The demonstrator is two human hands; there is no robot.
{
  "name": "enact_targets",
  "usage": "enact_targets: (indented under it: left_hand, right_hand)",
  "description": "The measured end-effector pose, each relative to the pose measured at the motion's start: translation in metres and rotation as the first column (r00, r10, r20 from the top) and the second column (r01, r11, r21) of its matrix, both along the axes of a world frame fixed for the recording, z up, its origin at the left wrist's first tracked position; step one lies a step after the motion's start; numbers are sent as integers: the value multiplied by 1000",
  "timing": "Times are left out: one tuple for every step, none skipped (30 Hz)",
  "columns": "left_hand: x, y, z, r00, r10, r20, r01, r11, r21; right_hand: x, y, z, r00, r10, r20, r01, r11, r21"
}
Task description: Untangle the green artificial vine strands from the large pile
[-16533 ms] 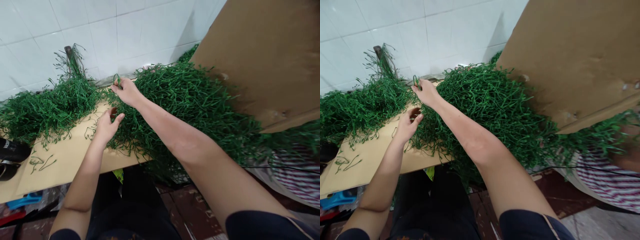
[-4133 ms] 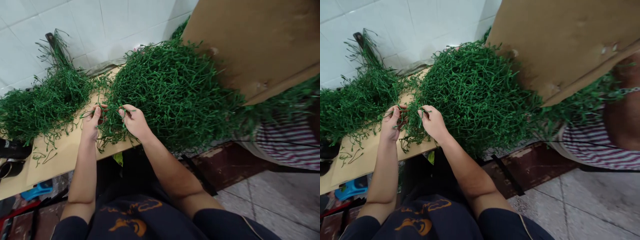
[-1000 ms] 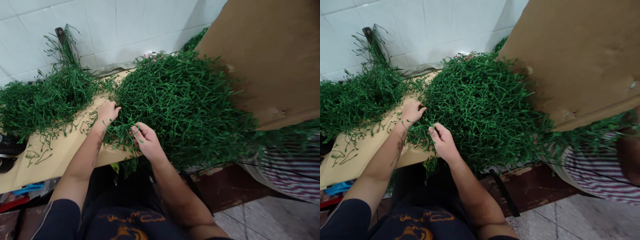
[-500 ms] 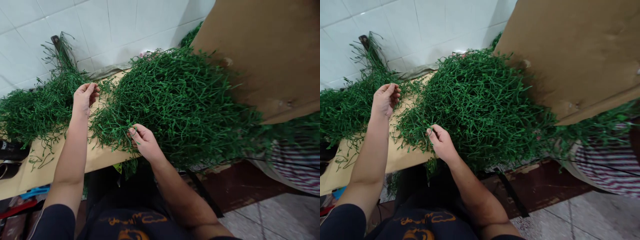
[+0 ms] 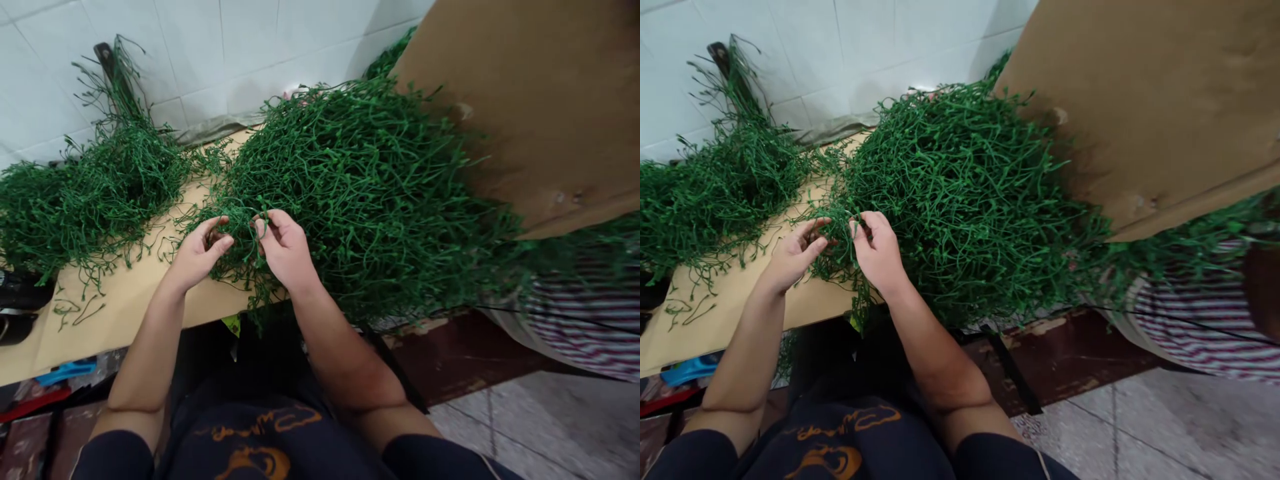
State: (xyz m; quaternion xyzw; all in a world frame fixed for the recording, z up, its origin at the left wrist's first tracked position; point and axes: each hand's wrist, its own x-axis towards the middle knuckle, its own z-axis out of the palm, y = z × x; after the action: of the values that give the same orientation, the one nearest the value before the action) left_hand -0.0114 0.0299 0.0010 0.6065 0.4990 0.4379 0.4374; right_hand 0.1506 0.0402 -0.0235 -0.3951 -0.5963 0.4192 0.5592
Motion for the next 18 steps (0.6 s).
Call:
enact_targets:
  left_hand:
    - [0,2,-2,999,48,5,-48,999,11]
    - [-1,4,-3,996,93,4,-93,995,29]
    - [-2,7,-3,992,123,-6,-122,991,52]
    - [-4,9,-2,991,135,-20,-133,988,75]
    - [-6,10,-1,991,134,-31,-130,987,97]
    - [-7,11,0,991,129,-26,-125,985,116]
    - [-7,13,1,991,132,2,-131,982,133]
    - [-6,15,2,987,149,56,-155,977,146]
    - [-5,18,2,975,182,129,-200,968,150]
    - [-4,23,2,952,225,206,-257,956,142]
    - [-4,29,2,922,272,276,-314,942,121]
    - [-5,36,3,887,321,333,-367,926,86]
    - [-7,44,4,848,372,378,-416,909,39]
    - [-11,52,5,802,431,413,-466,884,-18]
    - [-16,59,7,754,490,437,-515,854,-70]
    - [-20,65,10,701,549,455,-564,818,-117]
    - [-25,70,12,657,597,460,-608,780,-144]
    - [-27,74,15,648,610,456,-622,769,-145]
  right_hand:
    - [0,1,0,999,-36,15,35,999,23]
    - [0,2,0,998,-65,23,64,997,38]
    - [1,2,0,996,-79,32,78,996,46]
    - [2,2,0,996,-81,44,79,996,51]
    - [2,2,0,995,-80,54,77,996,50]
    - [3,1,1,995,-76,61,73,996,47]
    - [3,1,1,995,-68,69,65,997,46]
    - [2,-1,1,995,-45,86,41,998,50]
    - [1,-2,2,994,-7,112,1,998,61]
    - [-1,-5,3,988,43,147,-55,996,76]
    - [-3,-8,3,978,95,185,-114,989,91]
    - [-6,-11,4,967,138,216,-164,981,107]
    - [-7,-15,5,957,172,236,-204,972,119]
    - [-8,-19,7,951,196,239,-230,965,126]
    - [-7,-23,8,952,209,223,-241,962,127]
    - [-6,-26,9,957,216,195,-243,962,123]
    - [-3,-27,10,964,213,160,-233,966,113]
    - [0,-27,11,972,200,120,-212,972,101]
